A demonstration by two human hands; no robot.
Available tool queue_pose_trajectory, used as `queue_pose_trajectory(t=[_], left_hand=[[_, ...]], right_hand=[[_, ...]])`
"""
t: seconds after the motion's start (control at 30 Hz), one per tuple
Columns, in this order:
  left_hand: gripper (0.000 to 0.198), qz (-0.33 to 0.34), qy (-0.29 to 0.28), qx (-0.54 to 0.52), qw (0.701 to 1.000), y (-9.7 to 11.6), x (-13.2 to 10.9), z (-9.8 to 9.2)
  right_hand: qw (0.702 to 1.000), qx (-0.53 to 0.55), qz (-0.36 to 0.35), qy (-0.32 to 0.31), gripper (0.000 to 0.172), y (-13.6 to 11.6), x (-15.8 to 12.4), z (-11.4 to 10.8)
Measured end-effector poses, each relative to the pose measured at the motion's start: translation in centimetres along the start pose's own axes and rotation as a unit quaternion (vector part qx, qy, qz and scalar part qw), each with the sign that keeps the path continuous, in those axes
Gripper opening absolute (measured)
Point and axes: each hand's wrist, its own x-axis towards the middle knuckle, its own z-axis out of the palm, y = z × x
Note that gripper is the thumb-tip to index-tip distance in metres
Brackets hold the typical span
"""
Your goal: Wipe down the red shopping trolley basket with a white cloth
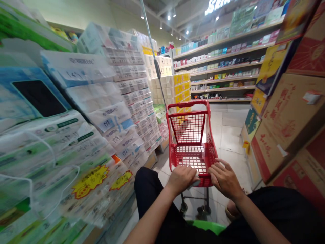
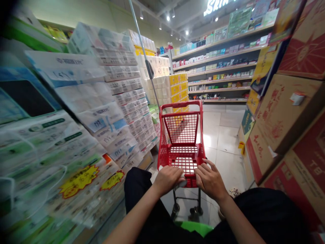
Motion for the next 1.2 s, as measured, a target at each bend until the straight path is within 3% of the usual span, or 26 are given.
queue_pose_trajectory(t=[0.13, 0.23, 0.37, 0.53, 0.6, 0.7, 0.83, 0.9, 0.97, 1.1, 1.2], left_hand=[[0.036, 0.065, -0.013, -0.015, 0.998, -4.6, -3.3, -1.9], [0.034, 0.065, -0.003, -0.018, 0.998, -6.0, -4.6, -2.1], [0.029, -0.013, 0.03, -0.004, 0.999, -3.9, -4.3, -0.9], [0.027, -0.085, 0.051, 0.009, 0.995, 0.5, -2.4, 0.1], [0.026, -0.085, 0.054, 0.01, 0.995, 1.6, -1.8, 0.2], [0.027, -0.033, 0.039, -0.01, 0.999, 1.9, -1.4, 0.2], [0.029, 0.081, 0.003, -0.088, 0.993, -0.3, -1.2, -0.5], [0.026, 0.104, -0.008, -0.124, 0.987, -2.2, -0.6, -1.0], [0.025, 0.089, -0.016, -0.136, 0.987, -4.3, 0.4, -1.4], [0.028, -0.007, -0.023, -0.095, 0.995, -8.2, 2.9, -1.7], [0.029, -0.038, -0.021, -0.083, 0.996, -9.9, 4.2, -1.8]], right_hand=[[1.0, 0.011, 0.003, 0.001, 0.025, 0.4, -0.3, 0.5], [1.0, 0.023, 0.007, 0.0, 0.026, 0.4, -0.3, 0.5], [0.999, 0.007, 0.031, -0.009, 0.025, -0.3, 0.3, -0.3], [0.997, -0.033, 0.053, -0.034, 0.023, -3.6, 2.2, -0.6], [0.998, -0.02, 0.053, -0.039, 0.022, -4.9, 2.5, -0.1], [0.998, 0.004, 0.054, -0.032, 0.024, -5.4, 1.9, 0.7], [0.999, 0.018, 0.04, -0.026, 0.027, -4.0, 0.0, 0.6], [0.999, 0.019, 0.037, -0.023, 0.028, -3.4, -0.6, 0.2], [0.999, 0.017, 0.038, -0.017, 0.03, -3.2, -0.8, -0.1], [0.998, 0.011, 0.049, -0.021, 0.029, -3.6, -0.4, -0.1], [0.998, -0.007, 0.051, -0.024, 0.027, -4.2, 0.2, 0.1]])
